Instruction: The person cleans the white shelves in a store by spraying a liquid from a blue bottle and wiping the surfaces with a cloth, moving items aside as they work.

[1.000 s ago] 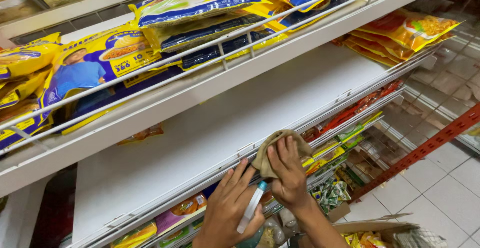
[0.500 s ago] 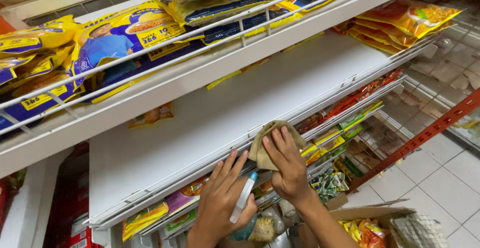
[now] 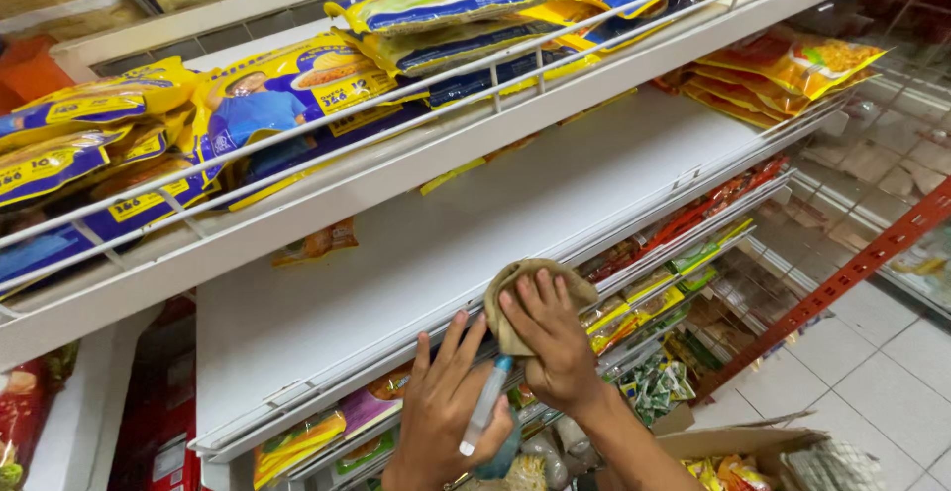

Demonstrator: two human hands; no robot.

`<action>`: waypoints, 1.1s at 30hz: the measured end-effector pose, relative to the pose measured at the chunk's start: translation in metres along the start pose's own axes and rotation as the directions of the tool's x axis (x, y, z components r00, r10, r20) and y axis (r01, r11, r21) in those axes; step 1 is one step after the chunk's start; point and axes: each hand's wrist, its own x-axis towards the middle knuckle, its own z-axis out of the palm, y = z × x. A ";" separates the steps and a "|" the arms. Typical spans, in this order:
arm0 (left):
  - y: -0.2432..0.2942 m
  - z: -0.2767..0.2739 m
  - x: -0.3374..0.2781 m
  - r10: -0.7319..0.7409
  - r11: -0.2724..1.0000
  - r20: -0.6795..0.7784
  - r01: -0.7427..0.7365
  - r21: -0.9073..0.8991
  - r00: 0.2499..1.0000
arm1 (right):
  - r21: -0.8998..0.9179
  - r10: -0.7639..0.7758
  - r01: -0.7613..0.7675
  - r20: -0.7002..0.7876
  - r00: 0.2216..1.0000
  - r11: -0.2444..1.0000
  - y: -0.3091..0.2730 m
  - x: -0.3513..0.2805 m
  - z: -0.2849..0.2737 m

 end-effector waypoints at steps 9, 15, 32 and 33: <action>-0.006 -0.013 -0.019 -0.036 0.998 -0.045 0.038 0.042 0.998 | 0.026 0.248 -0.250 -0.255 0.935 0.968 0.028 0.015 -0.017; -0.006 -0.018 -0.020 0.041 0.999 -0.077 -0.040 0.023 0.996 | -0.001 0.052 -0.052 -0.041 0.998 0.999 -0.013 -0.005 0.006; -0.028 -0.054 -0.078 -0.105 0.993 -0.195 0.113 0.025 0.975 | 0.077 -0.084 0.081 0.043 0.996 0.994 -0.059 -0.008 0.045; -0.029 -0.058 -0.082 -0.108 0.993 -0.212 0.117 0.029 0.971 | 0.113 -0.023 0.023 0.000 1.000 0.993 -0.062 -0.007 0.047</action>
